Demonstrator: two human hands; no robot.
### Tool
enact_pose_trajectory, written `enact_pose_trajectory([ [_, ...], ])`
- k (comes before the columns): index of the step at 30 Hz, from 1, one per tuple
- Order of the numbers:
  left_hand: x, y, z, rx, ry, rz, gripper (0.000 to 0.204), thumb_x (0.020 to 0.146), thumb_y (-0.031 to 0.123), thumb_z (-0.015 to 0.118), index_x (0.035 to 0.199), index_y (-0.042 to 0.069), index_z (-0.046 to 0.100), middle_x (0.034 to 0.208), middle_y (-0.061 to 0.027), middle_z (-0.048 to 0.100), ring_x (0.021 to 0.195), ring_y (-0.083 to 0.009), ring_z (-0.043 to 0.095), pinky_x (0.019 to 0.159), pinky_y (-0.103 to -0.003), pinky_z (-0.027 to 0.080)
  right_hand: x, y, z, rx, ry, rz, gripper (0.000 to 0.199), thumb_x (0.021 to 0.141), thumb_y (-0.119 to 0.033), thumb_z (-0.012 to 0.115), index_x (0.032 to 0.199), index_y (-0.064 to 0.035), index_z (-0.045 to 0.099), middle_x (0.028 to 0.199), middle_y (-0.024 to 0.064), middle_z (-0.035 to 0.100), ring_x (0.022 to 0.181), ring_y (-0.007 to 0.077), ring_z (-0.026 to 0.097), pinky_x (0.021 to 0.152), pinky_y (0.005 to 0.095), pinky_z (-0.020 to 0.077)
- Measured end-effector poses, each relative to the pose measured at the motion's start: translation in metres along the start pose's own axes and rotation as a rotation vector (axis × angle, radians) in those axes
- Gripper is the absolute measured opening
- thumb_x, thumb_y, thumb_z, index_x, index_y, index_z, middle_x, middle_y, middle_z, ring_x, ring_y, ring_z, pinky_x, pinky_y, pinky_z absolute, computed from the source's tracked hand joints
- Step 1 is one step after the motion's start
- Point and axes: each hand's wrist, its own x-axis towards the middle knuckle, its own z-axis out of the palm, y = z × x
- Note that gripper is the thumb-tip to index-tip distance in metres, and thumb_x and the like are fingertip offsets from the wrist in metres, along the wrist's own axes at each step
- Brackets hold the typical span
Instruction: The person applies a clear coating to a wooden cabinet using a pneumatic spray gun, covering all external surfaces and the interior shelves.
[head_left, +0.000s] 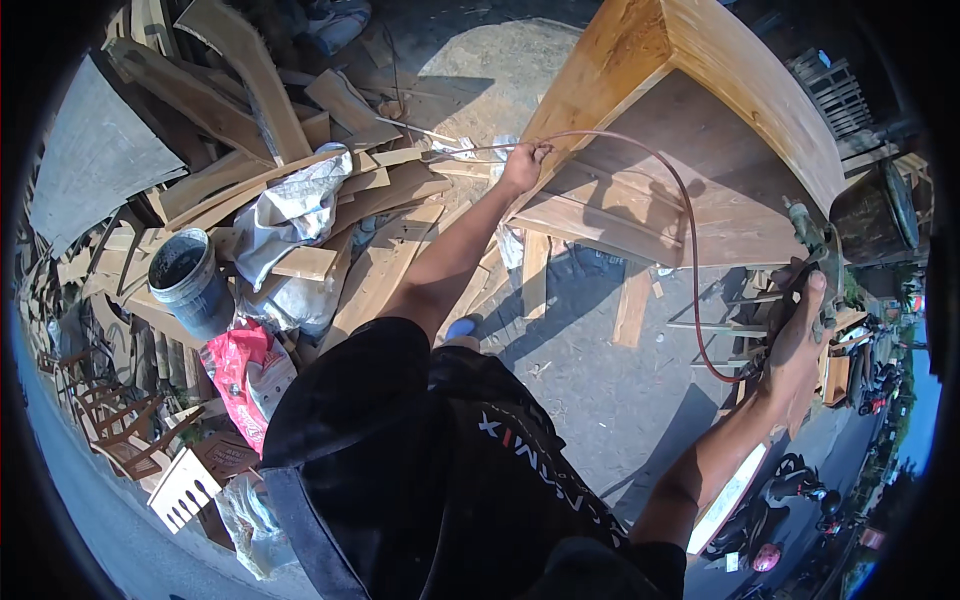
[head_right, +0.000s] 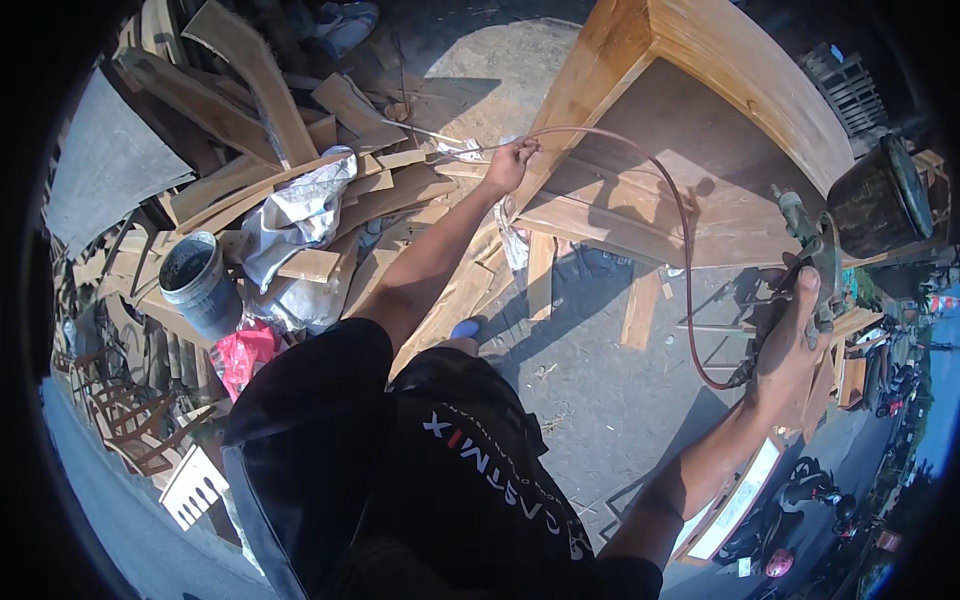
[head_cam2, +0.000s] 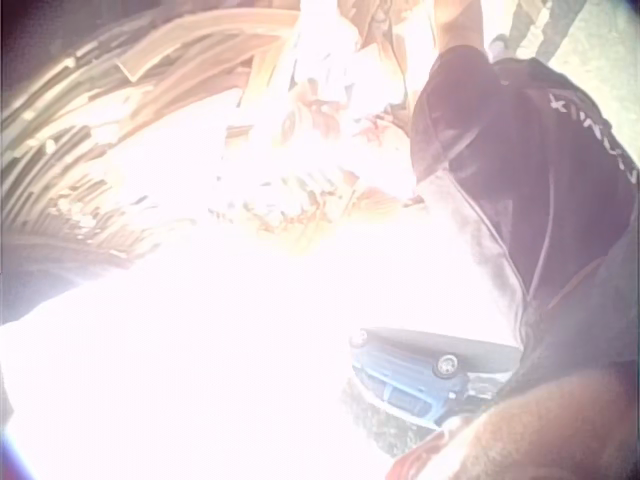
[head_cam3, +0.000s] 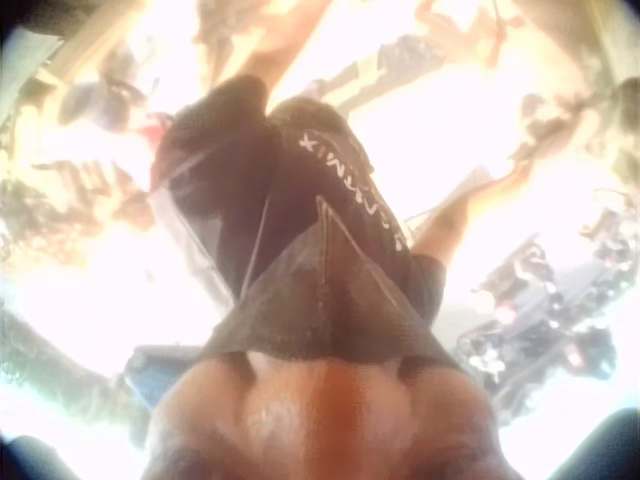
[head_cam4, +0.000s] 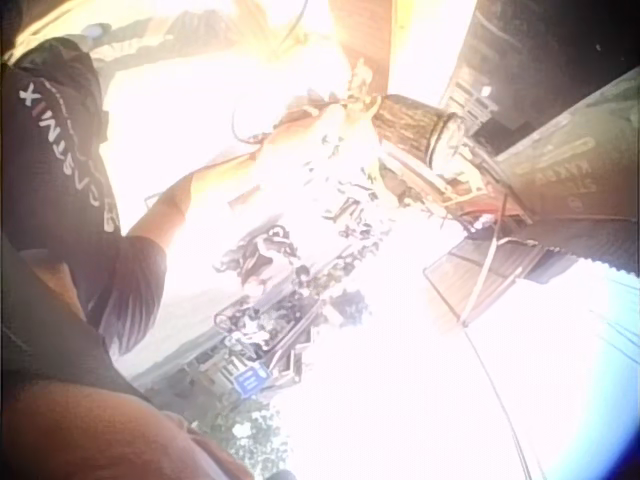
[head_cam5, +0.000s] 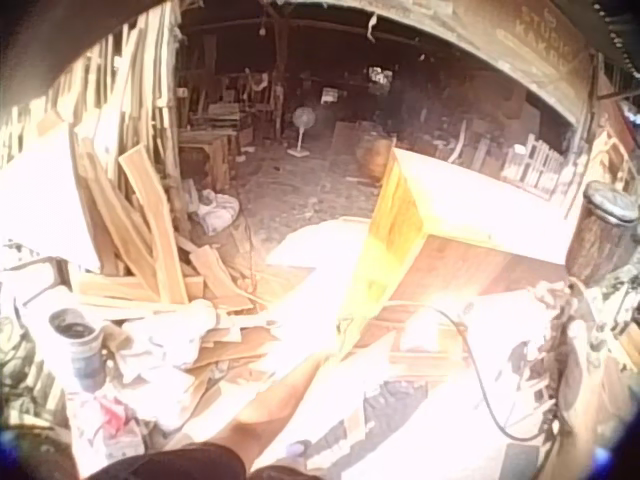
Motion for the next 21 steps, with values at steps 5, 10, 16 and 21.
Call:
enact_pose_trajectory([
  [5, 0.013, 0.017, -0.039, -0.406, 0.103, 0.052, 0.028, 0.106, 0.02, 0.056, 0.115, -0.002, 0.069, 0.124, -0.0113, 0.068, 0.103, -0.0167, 0.063, 0.09, -0.028, 0.05, 0.003, 0.041, -0.024, -0.157, 0.158, 0.088, 0.055, 0.097, -0.057, 0.06, 0.109, -0.0051, 0.073, 0.067, -0.0016, 0.059, 0.049, 0.0047, 0.042, 0.046, 0.0223, 0.0284],
  [10, 0.015, -0.079, -0.05, -0.403, 0.085, -0.082, 0.024, 0.107, 0.018, 0.054, 0.117, 0.002, 0.068, 0.119, -0.0057, 0.065, 0.09, -0.0079, 0.055, 0.085, -0.024, 0.046, 0.006, 0.058, -0.006, -0.027, 0.153, 0.16, 0.053, 0.1, -0.057, 0.056, 0.114, -0.0077, 0.07, 0.073, -0.0004, 0.062, 0.049, 0.0057, 0.042, 0.046, 0.0227, 0.0293],
  [16, 0.069, -0.097, -0.068, -0.976, 0.289, -0.135, 0.031, 0.109, 0.027, 0.049, 0.128, 0.004, 0.058, 0.118, -0.0041, 0.06, 0.112, -0.0145, 0.056, 0.102, -0.033, 0.045, 0.004, 0.073, 0.009, 0.137, -0.106, 0.077, 0.053, 0.103, -0.054, 0.052, 0.115, -0.005, 0.067, 0.08, 0.0039, 0.068, 0.046, 0.0058, 0.042, 0.042, 0.0231, 0.0306],
  [21, 0.12, 0.075, -0.085, -0.833, 0.225, 0.226, 0.028, 0.11, 0.024, 0.047, 0.125, 0.003, 0.058, 0.128, -0.0098, 0.061, 0.119, -0.0196, 0.058, 0.107, -0.035, 0.045, 0.009, 0.077, -0.007, 0.046, -0.02, 0.165, 0.049, 0.104, -0.049, 0.052, 0.113, -0.0032, 0.067, 0.075, 0.0036, 0.066, 0.044, 0.0053, 0.04, 0.041, 0.0232, 0.0299],
])
